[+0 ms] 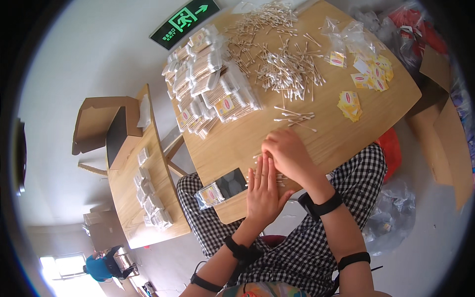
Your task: The recorder is manually arranging and packing individual cotton swabs into small plastic retail packaging.
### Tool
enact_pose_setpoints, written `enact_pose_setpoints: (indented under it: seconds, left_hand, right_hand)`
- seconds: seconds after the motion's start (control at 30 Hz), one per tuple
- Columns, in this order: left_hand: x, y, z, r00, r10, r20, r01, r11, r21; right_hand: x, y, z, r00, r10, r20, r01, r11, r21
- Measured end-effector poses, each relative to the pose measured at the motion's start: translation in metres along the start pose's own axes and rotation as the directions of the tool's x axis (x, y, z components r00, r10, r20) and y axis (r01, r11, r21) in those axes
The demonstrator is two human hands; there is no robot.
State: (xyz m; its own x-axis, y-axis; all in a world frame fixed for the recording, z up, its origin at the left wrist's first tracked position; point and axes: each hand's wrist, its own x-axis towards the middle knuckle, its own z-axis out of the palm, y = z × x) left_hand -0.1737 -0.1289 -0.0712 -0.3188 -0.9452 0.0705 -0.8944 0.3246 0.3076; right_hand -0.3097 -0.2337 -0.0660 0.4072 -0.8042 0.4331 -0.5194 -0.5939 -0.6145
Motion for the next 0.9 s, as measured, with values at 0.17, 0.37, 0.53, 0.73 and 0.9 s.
enact_pose_setpoints:
  seconds: [0.17, 0.37, 0.53, 0.73, 0.9]
  left_hand:
    - [-0.005, 0.001, 0.000, 0.994, -0.075, -0.077, 0.070, 0.995, -0.067]
    - [0.016, -0.002, -0.005, 0.998, -0.067, 0.009, 0.066, 0.992, 0.108]
    - [0.059, -0.029, -0.004, 0.997, -0.045, -0.058, 0.056, 0.978, 0.203]
    - [0.032, -0.009, -0.001, 0.996, -0.074, -0.051, 0.082, 0.983, 0.167]
    - [0.016, 0.000, -0.001, 0.996, -0.083, -0.021, 0.085, 0.978, 0.192]
  right_hand:
    - [-0.005, 0.005, -0.002, 0.989, 0.128, -0.078, -0.115, 0.982, 0.149]
    - [-0.013, 0.012, -0.023, 0.945, 0.224, -0.238, -0.210, 0.974, 0.083]
    - [-0.014, 0.003, -0.026, 0.941, 0.257, -0.219, -0.249, 0.966, 0.066]
    - [-0.012, 0.003, -0.021, 0.950, 0.214, -0.227, -0.210, 0.977, 0.042]
    - [-0.014, 0.003, -0.019, 0.958, 0.208, -0.199, -0.194, 0.977, 0.089]
